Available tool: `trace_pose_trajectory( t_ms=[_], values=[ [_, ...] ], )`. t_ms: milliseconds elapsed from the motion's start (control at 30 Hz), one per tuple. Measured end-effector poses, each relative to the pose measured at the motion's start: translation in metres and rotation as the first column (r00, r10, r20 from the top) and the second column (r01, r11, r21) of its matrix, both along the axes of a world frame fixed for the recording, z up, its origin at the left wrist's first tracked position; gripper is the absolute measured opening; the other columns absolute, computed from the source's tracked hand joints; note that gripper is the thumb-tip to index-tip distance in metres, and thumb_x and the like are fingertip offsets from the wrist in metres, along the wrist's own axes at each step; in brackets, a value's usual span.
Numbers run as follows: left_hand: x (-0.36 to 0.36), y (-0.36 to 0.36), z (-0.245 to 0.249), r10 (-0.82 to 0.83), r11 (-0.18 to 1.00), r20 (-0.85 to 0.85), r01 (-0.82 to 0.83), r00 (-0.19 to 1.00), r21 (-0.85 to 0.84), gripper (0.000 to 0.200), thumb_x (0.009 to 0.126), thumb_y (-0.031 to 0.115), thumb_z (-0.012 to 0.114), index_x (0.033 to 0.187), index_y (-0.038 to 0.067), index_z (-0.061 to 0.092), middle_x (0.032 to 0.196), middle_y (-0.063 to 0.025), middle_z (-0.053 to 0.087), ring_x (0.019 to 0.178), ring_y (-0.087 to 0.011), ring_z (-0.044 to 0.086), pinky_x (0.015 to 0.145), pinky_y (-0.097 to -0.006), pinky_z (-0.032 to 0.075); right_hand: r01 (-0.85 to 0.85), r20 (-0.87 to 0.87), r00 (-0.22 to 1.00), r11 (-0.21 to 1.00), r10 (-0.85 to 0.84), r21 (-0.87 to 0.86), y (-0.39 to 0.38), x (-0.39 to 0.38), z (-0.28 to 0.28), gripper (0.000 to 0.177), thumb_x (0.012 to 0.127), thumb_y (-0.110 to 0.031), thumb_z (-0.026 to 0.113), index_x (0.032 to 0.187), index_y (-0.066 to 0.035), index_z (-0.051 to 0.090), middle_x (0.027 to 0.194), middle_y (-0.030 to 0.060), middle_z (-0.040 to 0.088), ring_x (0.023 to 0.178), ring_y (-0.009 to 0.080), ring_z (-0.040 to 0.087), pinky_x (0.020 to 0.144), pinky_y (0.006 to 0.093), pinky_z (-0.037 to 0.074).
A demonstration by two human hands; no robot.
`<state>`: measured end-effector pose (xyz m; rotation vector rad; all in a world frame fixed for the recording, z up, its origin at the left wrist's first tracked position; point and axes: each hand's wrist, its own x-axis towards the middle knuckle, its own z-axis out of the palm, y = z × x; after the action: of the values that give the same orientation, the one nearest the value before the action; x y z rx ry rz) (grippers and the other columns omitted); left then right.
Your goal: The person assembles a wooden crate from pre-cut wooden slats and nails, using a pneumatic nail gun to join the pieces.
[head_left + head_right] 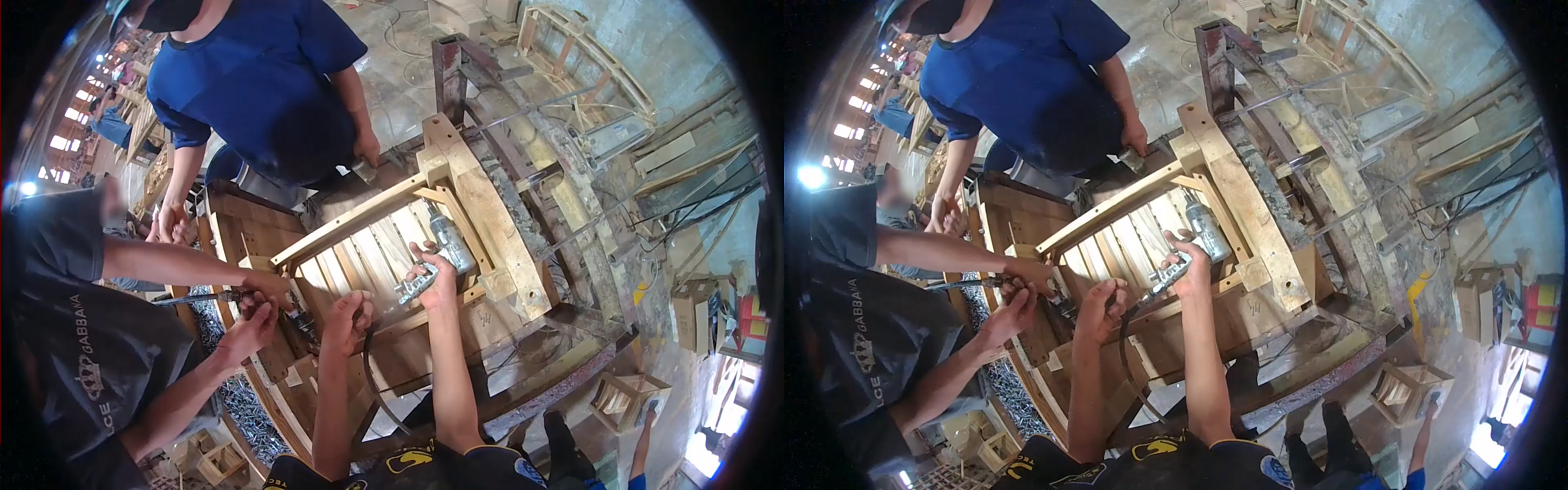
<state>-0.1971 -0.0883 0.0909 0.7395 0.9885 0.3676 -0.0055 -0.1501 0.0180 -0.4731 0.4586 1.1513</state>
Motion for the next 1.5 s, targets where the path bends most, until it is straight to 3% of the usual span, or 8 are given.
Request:
trace_pose_trajectory(
  t_ms=[300,467,600,700,900,1133,1233,1500],
  values=[
    [0.026,0.024,-0.003,0.032,0.988,-0.007,-0.030,0.999,0.154,0.025,0.101,0.027,0.047,0.093,0.004,0.056,0.067,0.0001,0.050,0.056,-0.0073,0.041,0.049,-0.0208,0.031,0.045,-0.041,0.998,0.998,-0.043,0.040,0.004,-0.002,0.009,0.032,0.084,-0.012,0.052,0.117,-0.014,0.053,0.073,0.0022,0.049,0.048,0.0102,0.042,0.056,0.0332,0.043],
    [0.093,0.079,0.004,0.056,0.868,-0.256,0.080,0.965,0.491,0.027,0.097,0.024,0.047,0.087,0.002,0.057,0.066,0.0010,0.045,0.057,-0.0060,0.040,0.049,-0.0234,0.030,0.055,-0.031,0.998,0.997,-0.053,0.049,0.002,-0.001,0.005,0.023,0.079,-0.001,0.056,0.098,-0.015,0.054,0.112,0.0098,0.064,0.049,0.0099,0.044,0.058,0.0331,0.044],
    [0.185,0.162,-0.024,0.205,0.318,-0.324,0.250,0.923,0.915,0.025,0.093,0.020,0.048,0.096,-0.002,0.059,0.089,-0.0218,0.065,0.088,-0.0392,0.062,0.073,-0.0435,0.046,0.058,-0.048,0.997,0.997,-0.055,0.056,0.002,-0.002,0.004,0.024,0.076,0.001,0.055,0.095,-0.015,0.052,0.118,0.0076,0.063,0.051,0.0096,0.046,0.058,0.0332,0.045],
    [0.216,0.208,-0.104,0.113,0.330,-0.607,0.547,0.787,0.770,0.019,0.087,0.015,0.051,0.088,0.003,0.067,0.087,-0.0174,0.065,0.082,-0.0332,0.063,0.072,-0.0414,0.048,0.029,0.043,0.999,1.000,-0.029,0.000,0.002,-0.001,0.005,0.025,0.075,0.001,0.055,0.094,-0.015,0.052,0.117,0.0069,0.063,0.052,0.0094,0.045,0.058,0.0333,0.045],
    [0.209,0.214,-0.133,0.226,-0.323,-0.922,0.917,0.315,0.234,0.018,0.075,0.018,0.059,0.080,0.009,0.074,0.089,-0.0086,0.070,0.094,-0.0271,0.065,0.077,-0.0388,0.053,0.002,-0.016,1.000,0.999,-0.003,-0.043,0.002,0.001,0.006,0.029,0.075,-0.002,0.056,0.101,-0.014,0.055,0.102,0.0089,0.063,0.052,0.0110,0.045,0.059,0.0345,0.044],
    [0.207,0.207,-0.111,0.056,-0.128,-0.886,0.883,0.461,0.452,0.014,0.075,0.013,0.059,0.078,0.003,0.068,0.079,-0.0187,0.066,0.077,-0.0337,0.065,0.070,-0.0395,0.051,-0.025,-0.033,0.999,0.998,0.023,-0.058,0.004,0.003,0.013,0.039,0.077,-0.007,0.056,0.116,-0.015,0.055,0.074,0.0025,0.051,0.051,0.0110,0.045,0.060,0.0331,0.041],
    [0.212,0.208,-0.115,-0.038,0.503,-0.777,0.685,0.628,0.528,0.017,0.073,0.017,0.065,0.081,0.003,0.070,0.087,-0.0178,0.068,0.085,-0.0358,0.065,0.075,-0.0420,0.053,-0.031,-0.017,0.999,0.995,0.030,-0.095,0.003,0.004,0.018,0.038,0.077,-0.005,0.056,0.113,-0.015,0.055,0.085,0.0058,0.059,0.051,0.0107,0.045,0.060,0.0331,0.042],
    [0.207,0.206,-0.121,0.020,0.187,-0.814,0.798,0.580,0.573,0.018,0.077,0.013,0.059,0.082,-0.002,0.067,0.077,-0.0231,0.066,0.076,-0.0336,0.066,0.069,-0.0402,0.050,-0.014,-0.038,0.999,1.000,0.014,-0.003,0.002,0.005,0.005,0.027,0.072,0.004,0.054,0.091,-0.016,0.050,0.116,0.0120,0.063,0.052,0.0103,0.045,0.058,0.0327,0.045]
  ],
)
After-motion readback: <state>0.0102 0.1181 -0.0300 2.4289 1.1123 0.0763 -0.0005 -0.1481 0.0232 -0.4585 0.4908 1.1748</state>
